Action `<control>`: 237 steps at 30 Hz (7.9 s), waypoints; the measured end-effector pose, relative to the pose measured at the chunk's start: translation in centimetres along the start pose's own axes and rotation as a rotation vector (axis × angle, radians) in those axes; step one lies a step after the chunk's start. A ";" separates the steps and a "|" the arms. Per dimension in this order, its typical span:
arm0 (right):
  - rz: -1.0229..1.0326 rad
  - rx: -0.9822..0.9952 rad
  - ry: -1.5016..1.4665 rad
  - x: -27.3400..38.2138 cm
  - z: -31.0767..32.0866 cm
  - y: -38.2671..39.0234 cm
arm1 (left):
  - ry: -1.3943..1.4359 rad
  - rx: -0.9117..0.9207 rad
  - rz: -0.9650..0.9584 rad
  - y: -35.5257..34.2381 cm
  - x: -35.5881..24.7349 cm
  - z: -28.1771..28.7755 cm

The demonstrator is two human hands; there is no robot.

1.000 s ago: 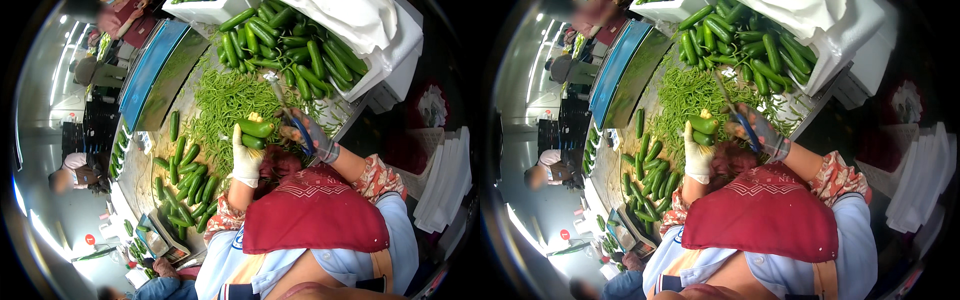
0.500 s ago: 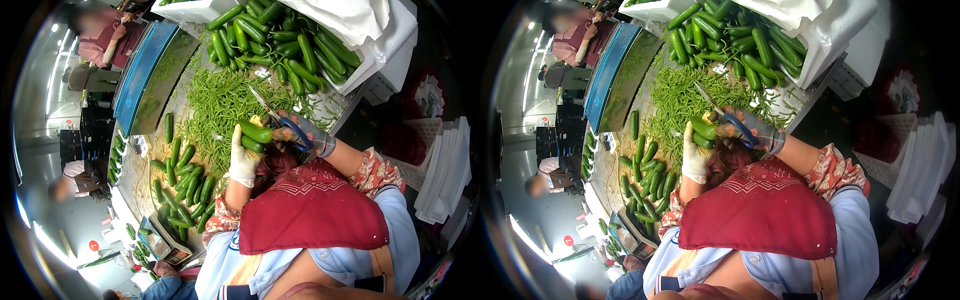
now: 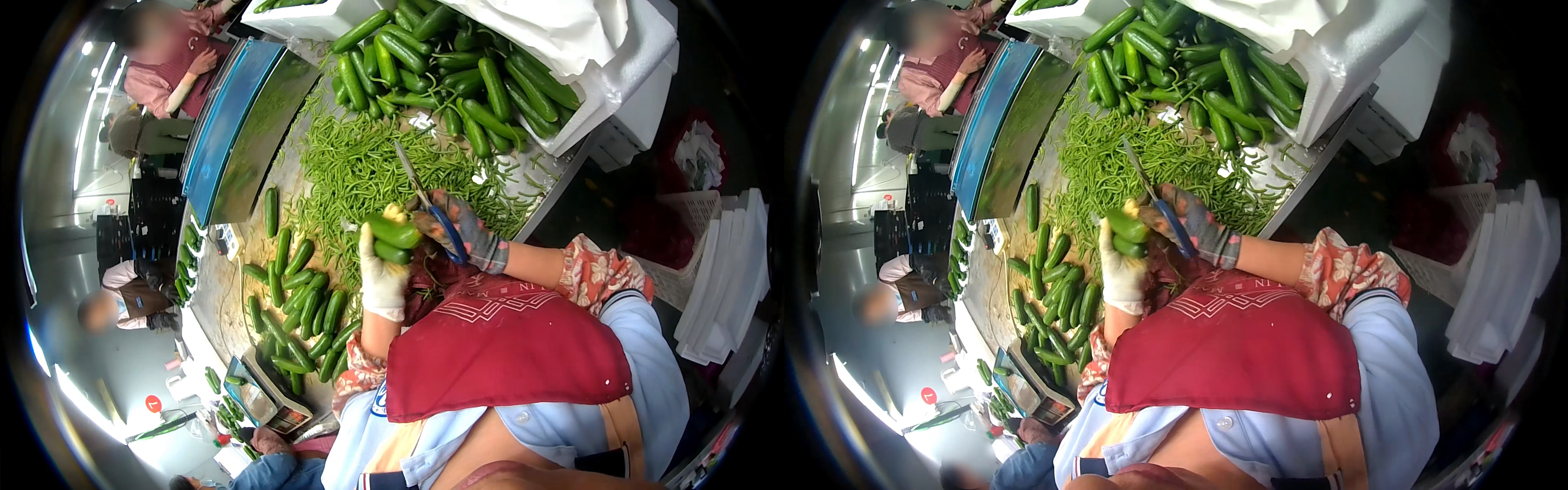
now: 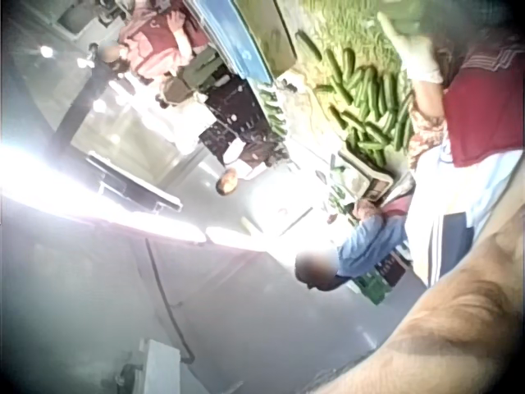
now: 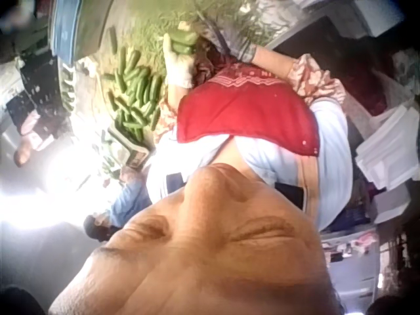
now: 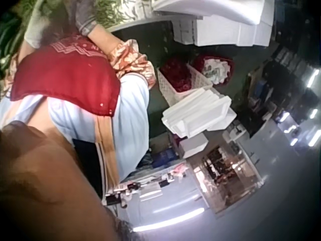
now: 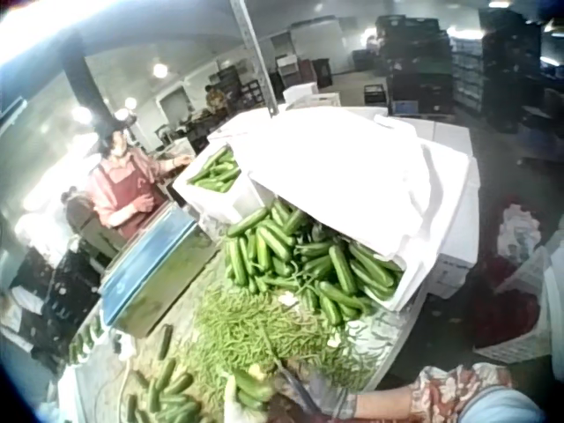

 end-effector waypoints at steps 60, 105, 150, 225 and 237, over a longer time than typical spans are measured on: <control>0.313 -0.450 0.172 3.6 -0.9 4.9 | -2.386 0.512 -1.036 1.0 3.0 -6.3; 0.033 -0.563 1.212 3.2 -2.5 7.4 | 0.237 0.256 -0.105 -0.8 -2.8 -2.4; -0.182 -0.585 1.580 1.8 -1.6 5.7 | 0.640 0.087 -0.039 -1.9 -4.6 -0.3; -0.308 -0.359 2.285 0.4 -0.9 3.9 | -2.277 -0.357 -1.039 0.2 -18.2 -0.2; -0.102 -0.592 1.553 1.5 2.2 6.4 | -1.936 -0.043 -0.752 -30.5 -14.6 -14.4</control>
Point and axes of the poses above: each hand's wrist, its own y-axis away from the middle knuckle, its own z-axis out of the back of the hand, x = y × z, the point moved 3 cm from there along -y, towards the middle knuckle, and after that the axes turned 2 degrees about -y, right-handed, at the moved point
